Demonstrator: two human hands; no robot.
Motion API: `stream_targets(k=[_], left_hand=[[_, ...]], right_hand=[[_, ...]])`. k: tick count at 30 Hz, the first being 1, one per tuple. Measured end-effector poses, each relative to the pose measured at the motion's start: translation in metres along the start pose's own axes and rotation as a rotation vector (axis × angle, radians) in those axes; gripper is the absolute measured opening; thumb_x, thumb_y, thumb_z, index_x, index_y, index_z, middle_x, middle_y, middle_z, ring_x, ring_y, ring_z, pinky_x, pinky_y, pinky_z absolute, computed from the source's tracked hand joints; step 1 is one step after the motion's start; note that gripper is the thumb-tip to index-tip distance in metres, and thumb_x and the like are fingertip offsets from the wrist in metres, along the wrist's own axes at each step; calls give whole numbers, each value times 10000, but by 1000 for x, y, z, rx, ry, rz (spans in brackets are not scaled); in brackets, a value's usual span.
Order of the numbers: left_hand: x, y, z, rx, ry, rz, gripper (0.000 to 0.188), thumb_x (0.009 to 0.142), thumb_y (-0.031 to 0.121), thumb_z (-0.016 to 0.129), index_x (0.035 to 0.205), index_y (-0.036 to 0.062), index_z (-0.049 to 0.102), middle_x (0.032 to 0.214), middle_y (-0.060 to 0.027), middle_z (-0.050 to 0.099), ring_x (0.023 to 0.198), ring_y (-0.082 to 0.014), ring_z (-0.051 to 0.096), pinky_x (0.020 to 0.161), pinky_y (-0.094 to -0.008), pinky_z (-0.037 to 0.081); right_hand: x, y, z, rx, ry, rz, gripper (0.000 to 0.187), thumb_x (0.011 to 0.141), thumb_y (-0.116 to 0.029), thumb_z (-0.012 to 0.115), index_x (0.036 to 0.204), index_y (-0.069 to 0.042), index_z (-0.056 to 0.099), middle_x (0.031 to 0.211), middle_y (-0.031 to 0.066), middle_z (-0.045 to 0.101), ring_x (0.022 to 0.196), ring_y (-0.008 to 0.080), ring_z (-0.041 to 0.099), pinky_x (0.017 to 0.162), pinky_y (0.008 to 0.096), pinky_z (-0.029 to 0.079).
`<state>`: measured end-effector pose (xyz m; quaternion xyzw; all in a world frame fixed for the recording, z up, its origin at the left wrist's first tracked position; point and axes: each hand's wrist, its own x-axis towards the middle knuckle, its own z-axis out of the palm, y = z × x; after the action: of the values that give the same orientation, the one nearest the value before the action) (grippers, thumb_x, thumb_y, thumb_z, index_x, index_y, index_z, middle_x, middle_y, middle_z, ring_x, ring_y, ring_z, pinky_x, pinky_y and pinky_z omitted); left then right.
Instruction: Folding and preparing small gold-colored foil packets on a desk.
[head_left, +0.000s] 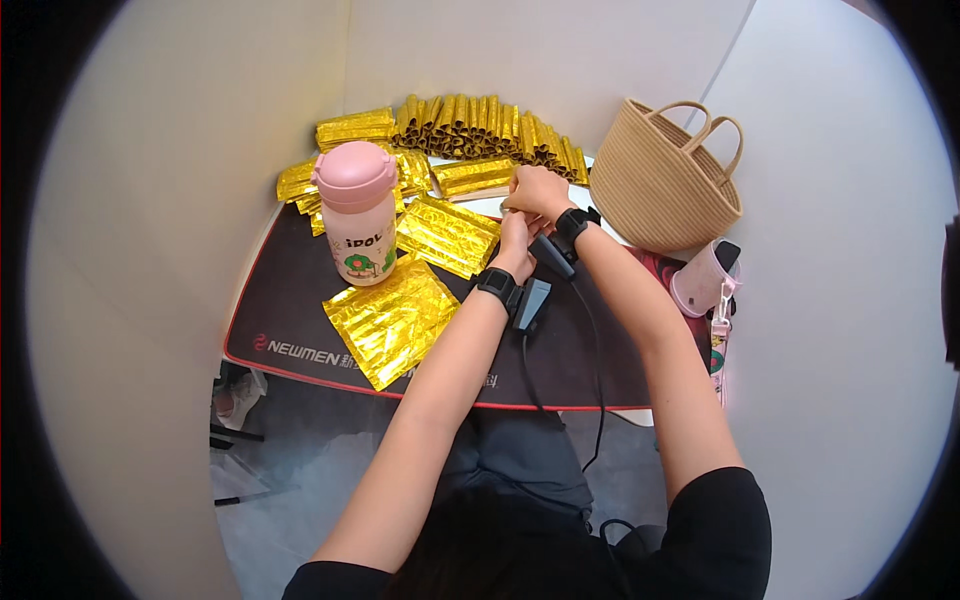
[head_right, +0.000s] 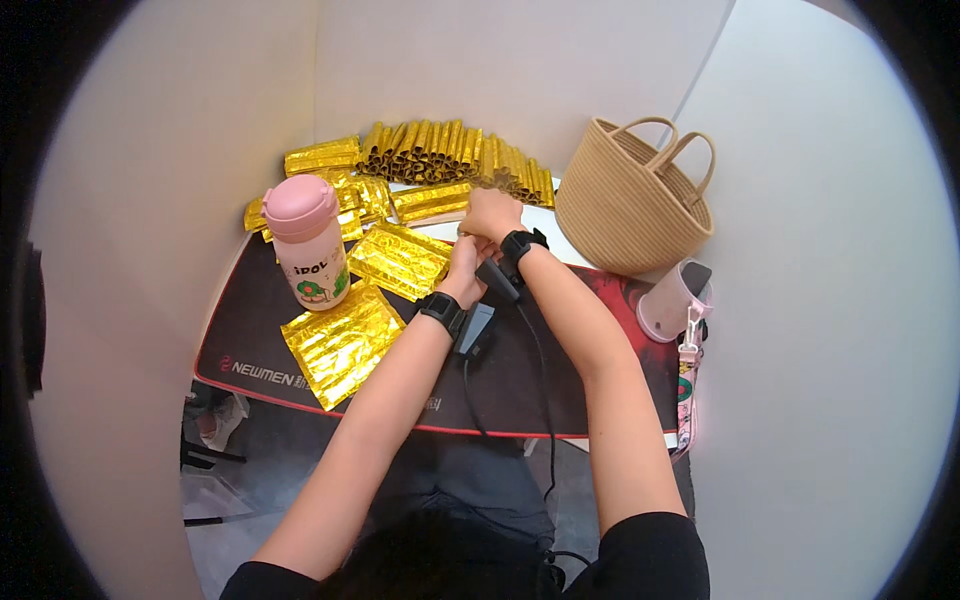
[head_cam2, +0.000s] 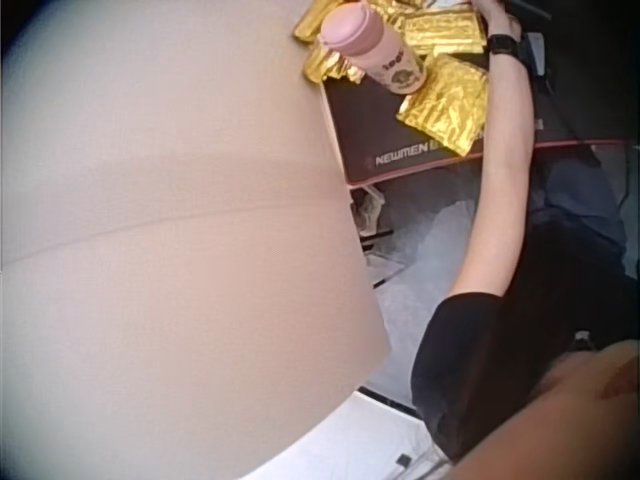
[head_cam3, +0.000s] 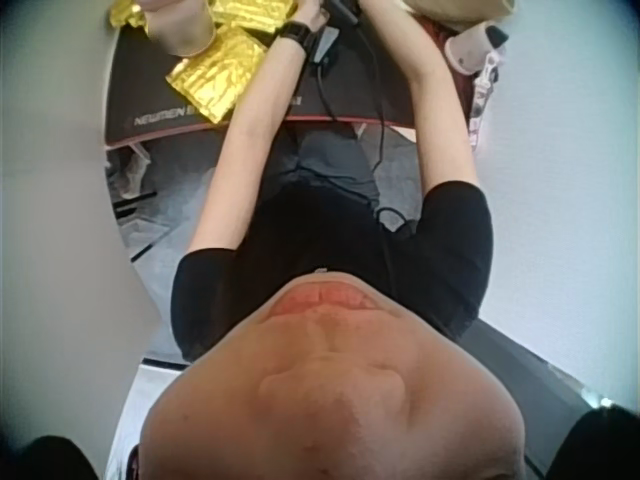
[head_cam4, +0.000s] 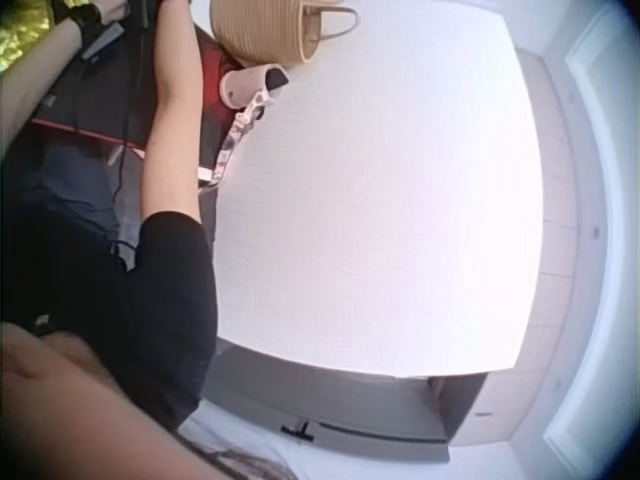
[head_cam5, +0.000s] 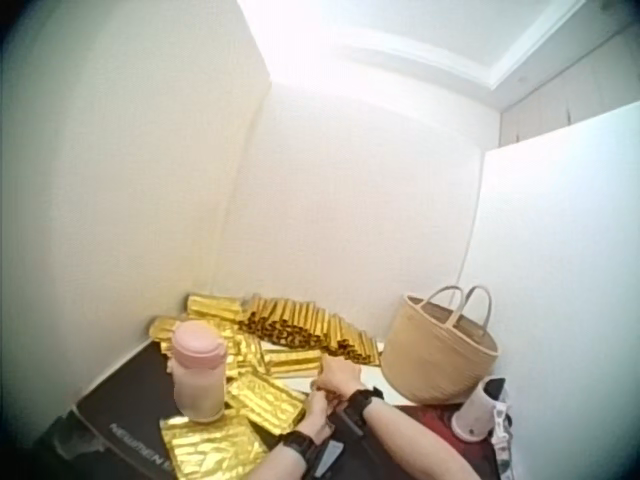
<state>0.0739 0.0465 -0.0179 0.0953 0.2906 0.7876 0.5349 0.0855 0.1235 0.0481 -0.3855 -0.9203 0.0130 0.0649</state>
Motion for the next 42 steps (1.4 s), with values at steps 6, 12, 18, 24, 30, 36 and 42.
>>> stream_targets(k=[6,12,18,24,30,36,42], left_hand=[[4,-5,-8,-46,-108,31,205,920,133,395,1031,34,537,1006,-96,588,935,-200,548,874,-346,451],[8,-12,1,235,-268,14,210,909,117,420,1049,4,529,1013,-116,607,937,-216,586,884,-350,465],[0,-25,3,809,-296,386,243,911,106,431,1104,-39,454,920,-161,661,764,-208,646,703,-303,509],[-1,-20,6,746,-425,217,205,894,50,421,1048,-31,528,819,-122,679,659,-173,642,618,-280,515],[13,-30,-9,814,-410,357,218,879,41,419,1013,-29,576,846,-123,687,721,-181,652,616,-266,519],[12,-12,-8,414,-270,178,286,931,91,337,995,20,607,777,-68,652,642,-141,614,603,-259,524],[-9,-19,7,304,-166,183,226,962,89,357,972,15,571,745,-67,637,621,-162,625,553,-287,522]], right_hand=[[-12,12,-3,-34,113,38,363,647,-384,696,845,-85,639,904,139,678,878,302,653,747,428,504],[3,65,13,205,-107,108,468,668,-440,659,755,18,698,816,213,679,760,298,676,674,358,516],[-8,78,16,463,-79,98,390,704,-339,683,789,41,673,723,155,662,590,209,638,600,326,504],[-22,78,19,540,66,-45,371,729,-309,674,975,-32,673,847,127,688,763,210,663,714,316,518],[-21,45,-5,426,167,-152,345,740,-341,646,975,-94,699,867,112,701,793,242,675,714,354,517],[25,17,-35,256,380,105,386,806,-431,584,986,-101,674,916,154,689,878,307,664,770,419,502],[46,27,-15,442,437,336,440,882,-454,518,940,-33,631,954,177,675,909,315,652,763,428,491]])
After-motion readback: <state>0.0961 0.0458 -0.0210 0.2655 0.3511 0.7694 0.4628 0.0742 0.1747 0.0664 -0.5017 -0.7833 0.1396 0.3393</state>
